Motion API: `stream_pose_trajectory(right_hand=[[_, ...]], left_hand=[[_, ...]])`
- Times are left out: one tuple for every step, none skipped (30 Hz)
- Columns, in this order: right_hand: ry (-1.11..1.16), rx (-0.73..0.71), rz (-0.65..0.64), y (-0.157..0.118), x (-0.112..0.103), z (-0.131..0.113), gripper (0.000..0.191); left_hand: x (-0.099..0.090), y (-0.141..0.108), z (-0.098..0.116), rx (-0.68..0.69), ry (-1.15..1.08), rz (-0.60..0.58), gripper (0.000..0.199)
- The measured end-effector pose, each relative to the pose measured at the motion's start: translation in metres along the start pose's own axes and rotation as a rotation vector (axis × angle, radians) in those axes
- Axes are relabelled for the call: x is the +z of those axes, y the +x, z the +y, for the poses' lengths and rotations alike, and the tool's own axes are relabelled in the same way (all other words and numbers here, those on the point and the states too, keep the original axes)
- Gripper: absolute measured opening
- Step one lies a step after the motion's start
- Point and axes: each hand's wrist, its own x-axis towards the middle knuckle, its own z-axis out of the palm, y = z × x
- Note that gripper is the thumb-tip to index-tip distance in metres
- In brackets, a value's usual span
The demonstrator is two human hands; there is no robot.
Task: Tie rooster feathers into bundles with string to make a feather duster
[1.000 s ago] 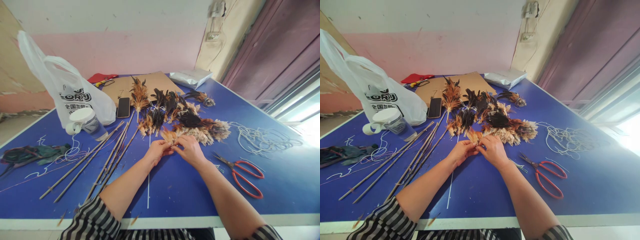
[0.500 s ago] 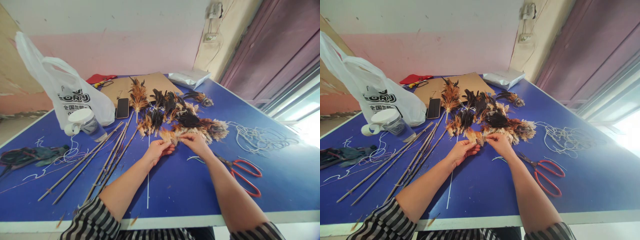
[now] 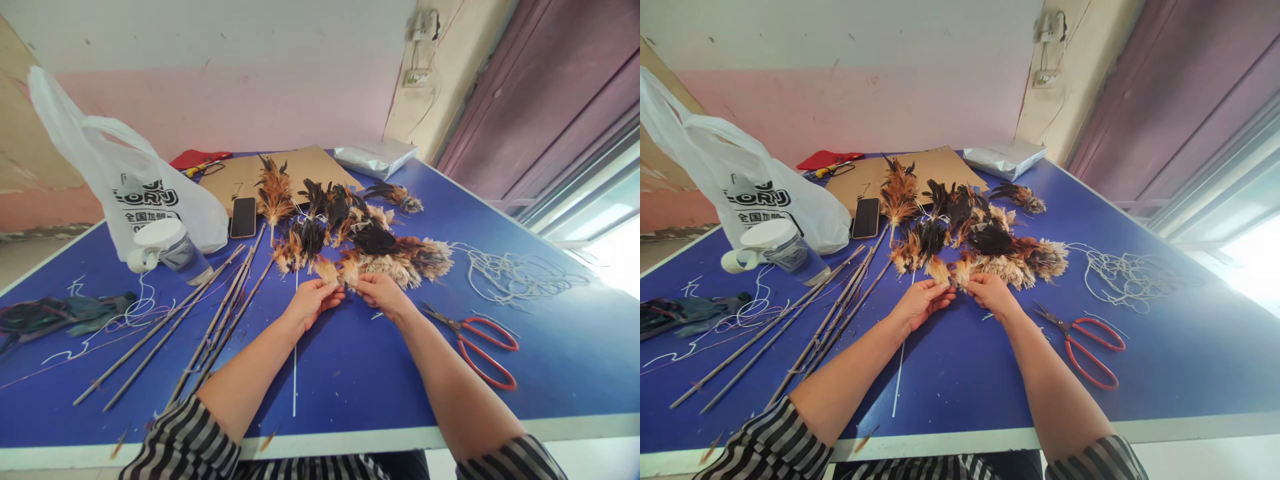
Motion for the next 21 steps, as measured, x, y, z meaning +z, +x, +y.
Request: stream_pose_trajectory(right_hand=[[0.063, 0.013, -0.011, 0.0, -0.001, 0.001, 0.032], [0.109, 0.02, -0.02, 0.001, -0.002, 0.001, 0.032], [0.14, 0.023, -0.023, 0.001, -0.003, 0.002, 0.032], [0.157, 0.024, -0.026, 0.001, -0.002, 0.003, 0.032], [0.164, 0.024, -0.028, 0.001, -0.001, 0.003, 0.032], [0.163, 0.021, -0.033, 0.001, 0.0, 0.004, 0.032], [0.159, 0.017, -0.038, 0.0, 0.002, 0.004, 0.032], [0.158, 0.012, -0.043, -0.001, 0.004, 0.004, 0.032], [0.16, 0.007, -0.043, -0.002, 0.007, 0.004, 0.031], [0.165, 0.001, -0.038, -0.003, 0.009, 0.003, 0.03], [0.169, -0.003, -0.026, -0.004, 0.011, 0.003, 0.029], [0.168, -0.007, -0.012, -0.004, 0.014, 0.003, 0.028], [0.162, -0.011, 0.006, -0.005, 0.016, 0.003, 0.027], [0.149, -0.017, 0.026, -0.005, 0.018, 0.003, 0.027], [0.132, -0.022, 0.047, -0.006, 0.02, 0.003, 0.027], [0.115, -0.026, 0.069, -0.006, 0.022, 0.003, 0.028], [0.1, -0.032, 0.093, -0.006, 0.024, 0.002, 0.028], [0.089, -0.038, 0.114, -0.006, 0.026, 0.002, 0.028], [0.083, -0.043, 0.129, -0.007, 0.027, 0.002, 0.028], [0.083, -0.047, 0.135, -0.007, 0.028, 0.002, 0.027], [0.09, -0.049, 0.136, -0.007, 0.029, 0.001, 0.026]], left_hand=[[0.0, 0.0, 0.0, -0.003, -0.007, 0.006, 0.006], [0.0, 0.001, 0.0, -0.005, -0.01, 0.007, 0.006], [0.0, 0.001, 0.0, -0.006, -0.01, 0.004, 0.007], [0.0, 0.0, 0.0, -0.007, -0.006, -0.002, 0.008], [0.001, 0.0, 0.0, -0.008, -0.001, -0.01, 0.009], [0.001, 0.0, 0.0, -0.008, 0.006, -0.018, 0.01], [0.001, 0.0, 0.0, -0.006, 0.015, -0.026, 0.01], [0.001, 0.0, 0.0, -0.003, 0.028, -0.033, 0.011], [0.001, 0.0, -0.001, 0.002, 0.044, -0.036, 0.012], [0.001, 0.0, -0.001, 0.008, 0.063, -0.036, 0.012], [0.001, 0.0, -0.002, 0.014, 0.081, -0.031, 0.013], [0.001, -0.001, -0.003, 0.021, 0.099, -0.026, 0.014], [0.001, -0.001, -0.004, 0.029, 0.113, -0.021, 0.015], [0.002, -0.001, -0.004, 0.037, 0.122, -0.017, 0.016], [0.002, -0.001, -0.005, 0.046, 0.128, -0.013, 0.016], [0.003, -0.001, -0.006, 0.054, 0.133, -0.01, 0.016], [0.003, -0.001, -0.006, 0.06, 0.137, -0.007, 0.015], [0.003, -0.001, -0.007, 0.065, 0.139, -0.005, 0.014], [0.004, -0.001, -0.007, 0.067, 0.141, -0.004, 0.013], [0.004, -0.001, -0.007, 0.07, 0.141, -0.006, 0.011], [0.004, -0.001, -0.007, 0.071, 0.141, -0.009, 0.01]])
